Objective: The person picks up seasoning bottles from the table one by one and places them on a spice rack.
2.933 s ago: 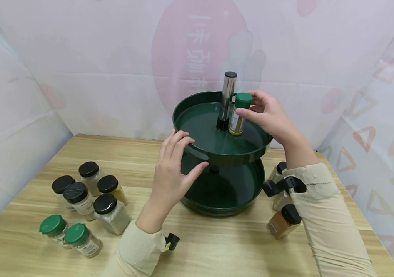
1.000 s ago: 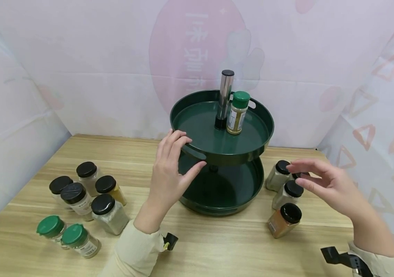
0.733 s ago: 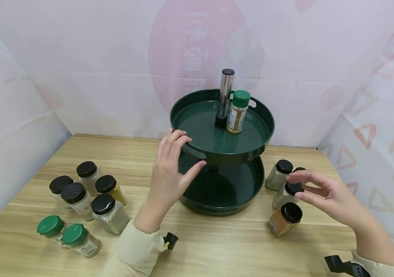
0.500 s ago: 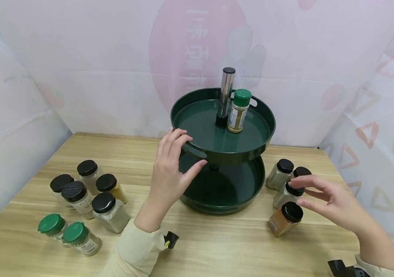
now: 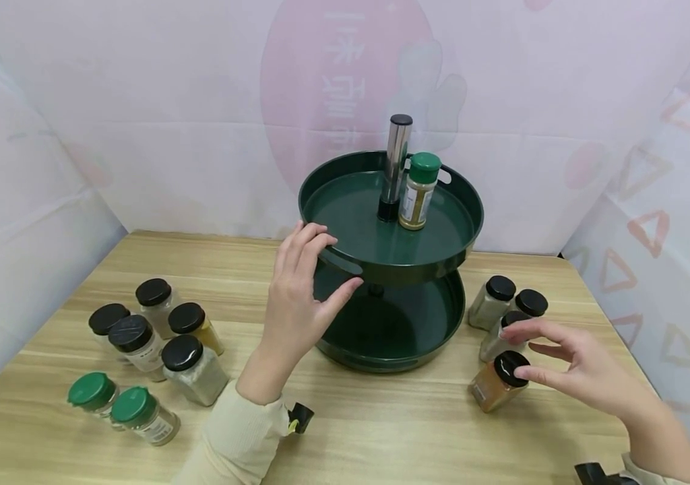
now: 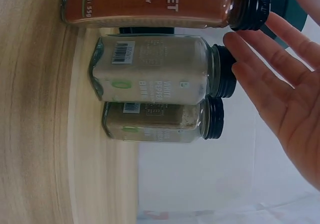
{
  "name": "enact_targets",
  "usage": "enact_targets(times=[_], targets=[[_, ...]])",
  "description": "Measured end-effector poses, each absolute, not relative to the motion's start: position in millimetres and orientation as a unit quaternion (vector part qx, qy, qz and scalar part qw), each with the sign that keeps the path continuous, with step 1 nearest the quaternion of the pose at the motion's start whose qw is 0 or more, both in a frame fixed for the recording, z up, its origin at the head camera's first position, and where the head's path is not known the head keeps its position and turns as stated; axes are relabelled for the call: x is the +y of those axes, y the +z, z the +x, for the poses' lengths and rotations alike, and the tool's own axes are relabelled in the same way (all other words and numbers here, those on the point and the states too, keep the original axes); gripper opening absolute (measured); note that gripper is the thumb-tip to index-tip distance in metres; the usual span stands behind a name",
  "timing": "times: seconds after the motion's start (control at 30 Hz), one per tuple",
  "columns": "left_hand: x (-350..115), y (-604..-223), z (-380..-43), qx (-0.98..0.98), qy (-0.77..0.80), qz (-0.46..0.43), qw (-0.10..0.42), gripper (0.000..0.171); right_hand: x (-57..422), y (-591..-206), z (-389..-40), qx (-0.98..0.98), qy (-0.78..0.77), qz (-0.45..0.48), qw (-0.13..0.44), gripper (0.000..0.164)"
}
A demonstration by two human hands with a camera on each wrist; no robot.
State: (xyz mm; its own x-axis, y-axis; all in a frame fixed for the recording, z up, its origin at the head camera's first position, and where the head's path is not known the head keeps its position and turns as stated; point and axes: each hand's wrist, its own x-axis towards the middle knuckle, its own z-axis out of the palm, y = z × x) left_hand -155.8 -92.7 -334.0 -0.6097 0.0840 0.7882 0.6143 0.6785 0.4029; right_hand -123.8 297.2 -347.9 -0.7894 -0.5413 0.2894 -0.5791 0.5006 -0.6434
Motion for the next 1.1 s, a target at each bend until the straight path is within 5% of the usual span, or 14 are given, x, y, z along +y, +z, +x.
enact_targets(times=[1.1], targets=[[-93.5,-335.7,-156.4,-0.832,-0.339,-0.208,0.387,0.060,297.4,-375.3,-125.5,-0.858,0.353,0.372,-0.019,0.062]])
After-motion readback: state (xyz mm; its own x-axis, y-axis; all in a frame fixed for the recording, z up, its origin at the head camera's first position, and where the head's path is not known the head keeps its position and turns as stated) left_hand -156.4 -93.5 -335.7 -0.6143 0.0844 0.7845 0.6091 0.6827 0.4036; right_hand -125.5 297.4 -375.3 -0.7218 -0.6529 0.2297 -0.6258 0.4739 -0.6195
